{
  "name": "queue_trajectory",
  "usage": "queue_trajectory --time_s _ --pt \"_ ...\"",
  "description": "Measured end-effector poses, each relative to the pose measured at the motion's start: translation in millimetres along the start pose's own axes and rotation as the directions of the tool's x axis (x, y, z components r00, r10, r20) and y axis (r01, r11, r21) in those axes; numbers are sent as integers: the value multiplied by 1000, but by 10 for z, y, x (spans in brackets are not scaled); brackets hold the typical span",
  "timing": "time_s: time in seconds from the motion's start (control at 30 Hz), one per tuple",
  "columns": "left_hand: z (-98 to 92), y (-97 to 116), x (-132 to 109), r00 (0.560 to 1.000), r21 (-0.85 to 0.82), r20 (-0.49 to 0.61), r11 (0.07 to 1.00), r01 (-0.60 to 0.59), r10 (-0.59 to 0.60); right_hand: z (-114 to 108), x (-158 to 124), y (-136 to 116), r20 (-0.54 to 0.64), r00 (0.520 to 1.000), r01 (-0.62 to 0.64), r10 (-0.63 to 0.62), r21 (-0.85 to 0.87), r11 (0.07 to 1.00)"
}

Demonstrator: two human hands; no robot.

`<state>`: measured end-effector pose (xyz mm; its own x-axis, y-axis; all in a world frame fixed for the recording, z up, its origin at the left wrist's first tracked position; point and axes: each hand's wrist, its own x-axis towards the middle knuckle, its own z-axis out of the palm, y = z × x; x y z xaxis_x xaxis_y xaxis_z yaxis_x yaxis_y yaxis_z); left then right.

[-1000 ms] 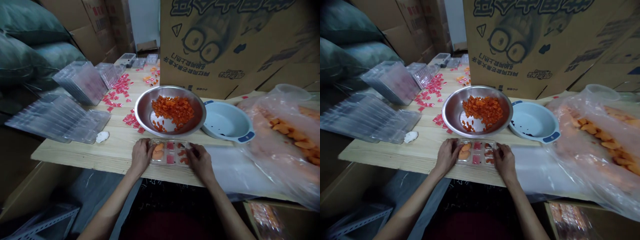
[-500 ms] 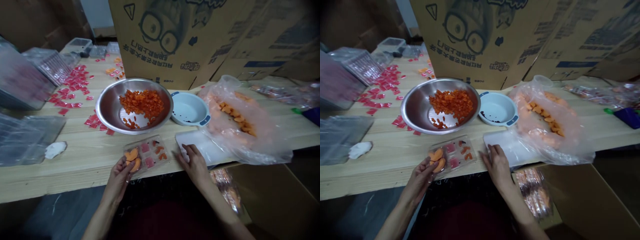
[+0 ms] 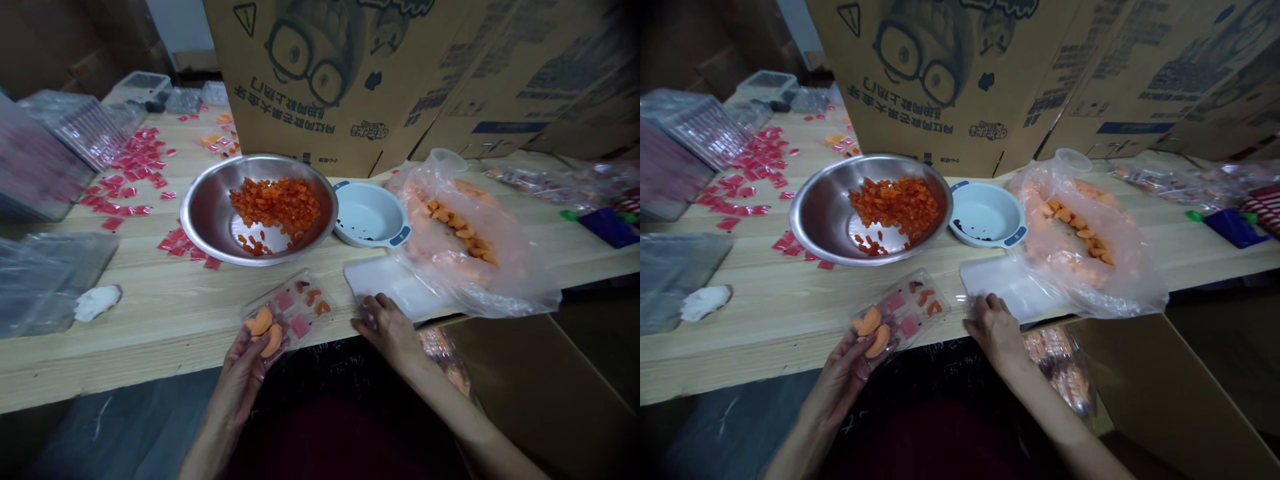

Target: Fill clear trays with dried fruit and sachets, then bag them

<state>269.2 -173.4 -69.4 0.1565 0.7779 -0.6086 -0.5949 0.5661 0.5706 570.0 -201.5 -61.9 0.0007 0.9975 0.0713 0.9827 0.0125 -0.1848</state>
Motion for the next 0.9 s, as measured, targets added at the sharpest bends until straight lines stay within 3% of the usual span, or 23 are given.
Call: queue_trajectory --time_s 0.2,0.43,0.6,0.73,0.9 --pt "-79 -24 7 1000 16 6 1000 -9 8 3 -185 14 105 993 -35 60 -219 975" --pt "-82 -33 16 1000 20 -8 1000 -12 12 -129 -93 175 202 978 -27 40 -68 997" --pt "-89 -65 -17 1000 8 -11 1000 -5 5 -195 -33 166 138 989 -57 47 63 996" --pt "-75 -103 -75 1000 -13 -7 1000 -1 1 -272 -3 97 12 999 -49 47 207 977" --pt "-55 -147 -116 999 -29 -51 1000 2 -4 -266 -50 -12 -127 990 -49 66 132 990"
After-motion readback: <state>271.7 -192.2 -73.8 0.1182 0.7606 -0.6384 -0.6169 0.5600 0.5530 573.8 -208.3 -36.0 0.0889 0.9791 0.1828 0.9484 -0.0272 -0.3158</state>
